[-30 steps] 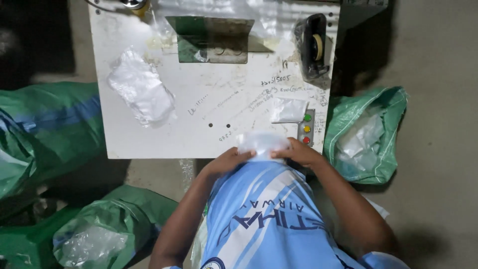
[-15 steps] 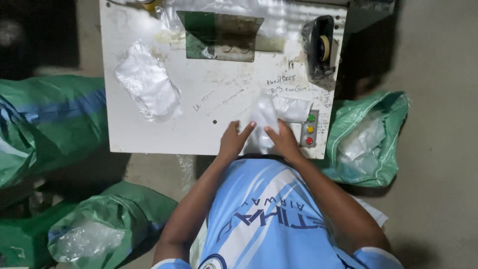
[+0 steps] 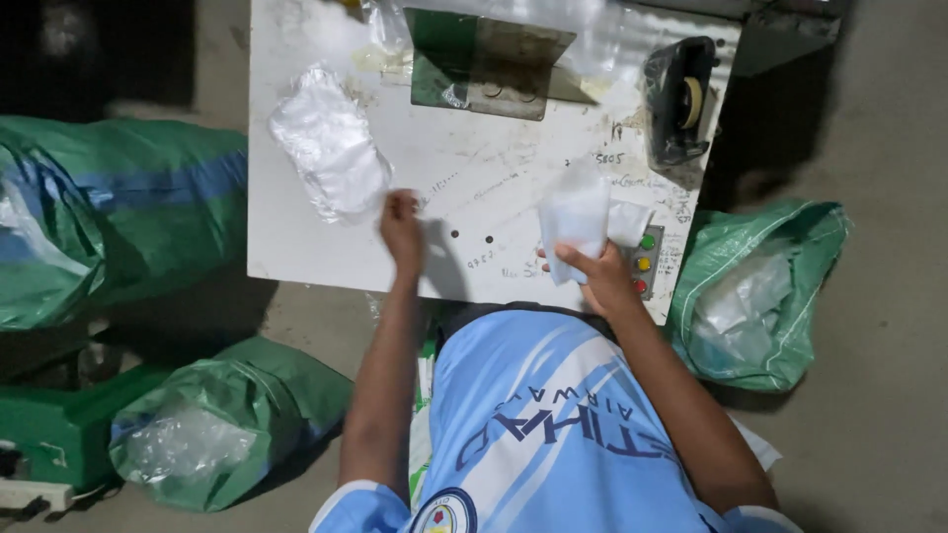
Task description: The person is operating a bag-making machine, collecting the outputted plastic bags, folding them, and placing them into large green collection sacks.
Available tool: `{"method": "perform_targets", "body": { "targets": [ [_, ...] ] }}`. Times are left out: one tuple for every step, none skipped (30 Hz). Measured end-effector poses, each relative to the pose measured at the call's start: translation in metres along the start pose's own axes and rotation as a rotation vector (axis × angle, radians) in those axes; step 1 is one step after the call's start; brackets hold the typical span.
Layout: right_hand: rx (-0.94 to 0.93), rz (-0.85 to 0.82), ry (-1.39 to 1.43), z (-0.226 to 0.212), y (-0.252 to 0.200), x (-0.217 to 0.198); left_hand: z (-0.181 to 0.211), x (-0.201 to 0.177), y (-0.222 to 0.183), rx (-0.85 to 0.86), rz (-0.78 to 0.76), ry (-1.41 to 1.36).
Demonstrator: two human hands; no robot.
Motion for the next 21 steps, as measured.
{"method": "perform_targets", "body": {
  "targets": [
    [-0.006, 0.004, -0.001, -0.006, -0.005, 0.001, -0.007, -0.011, 0.022, 0.000, -0.005, -0.005],
    [-0.021, -0.019, -0.001, -0.012, -0.010, 0.003, -0.012, -0.023, 0.043, 0.149, 0.103, 0.186],
    [-0.037, -0.049, -0.001, -0.018, -0.014, 0.006, -0.015, -0.037, 0.067, 0.301, 0.217, 0.378],
    [-0.043, -0.051, -0.002, -0.012, -0.009, 0.003, -0.019, -0.042, 0.080, 0.304, 0.219, 0.372],
    [-0.013, -0.070, 0.049, -0.005, -0.007, -0.001, -0.025, -0.049, 0.089, 0.296, 0.137, 0.512],
    [0.016, -0.088, 0.100, 0.003, -0.005, -0.005, -0.032, -0.056, 0.099, 0.286, 0.054, 0.650],
    [0.017, -0.088, 0.100, -0.009, -0.012, 0.001, -0.030, -0.060, 0.098, 0.285, 0.054, 0.650],
    [0.034, -0.076, 0.125, -0.020, -0.019, 0.007, -0.029, -0.062, 0.097, 0.283, 0.009, 0.688],
    [0.040, -0.064, 0.159, -0.033, -0.023, 0.014, -0.024, -0.060, 0.102, 0.293, -0.037, 0.722],
    [0.032, -0.064, 0.167, -0.037, -0.021, 0.018, -0.022, -0.060, 0.103, 0.305, -0.038, 0.719],
    [-0.019, -0.016, 0.102, -0.040, -0.024, 0.018, -0.023, -0.058, 0.100, 0.333, -0.051, 0.734],
    [-0.067, 0.032, 0.036, -0.043, -0.026, 0.018, -0.025, -0.057, 0.098, 0.361, -0.064, 0.748],
    [-0.064, 0.049, 0.038, -0.039, -0.024, 0.014, -0.028, -0.054, 0.092, 0.361, -0.082, 0.749],
    [-0.086, 0.065, 0.019, -0.034, -0.023, 0.011, -0.032, -0.053, 0.087, 0.319, -0.079, 0.699],
    [-0.115, 0.061, -0.005, -0.034, -0.015, 0.012, -0.034, -0.053, 0.087, 0.279, -0.055, 0.642],
    [-0.119, 0.059, -0.008, -0.027, -0.008, 0.004, -0.036, -0.050, 0.083, 0.279, -0.053, 0.637],
    [-0.128, 0.067, -0.045, -0.018, -0.002, -0.003, -0.039, -0.051, 0.080, 0.222, -0.036, 0.532],
    [-0.137, 0.076, -0.082, -0.010, 0.005, -0.010, -0.042, -0.052, 0.077, 0.165, -0.020, 0.426],
    [-0.136, 0.073, -0.085, -0.008, 0.004, -0.010, -0.021, -0.052, 0.063, 0.162, -0.017, 0.426],
    [-0.135, 0.069, -0.116, -0.007, 0.004, -0.009, 0.000, -0.049, 0.050, 0.192, -0.118, 0.506],
    [-0.135, 0.067, -0.146, -0.005, 0.003, -0.008, 0.021, -0.046, 0.037, 0.223, -0.222, 0.584]
  ]
}}
Point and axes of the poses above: each hand's wrist, its own y-axis towards the middle knuckle, its own x-axis out of the palm, z = x × y, the point moved 2 cm from there along y, towards the middle knuckle, and after that the axes turned 8 degrees about z, right-handed, at the moved point
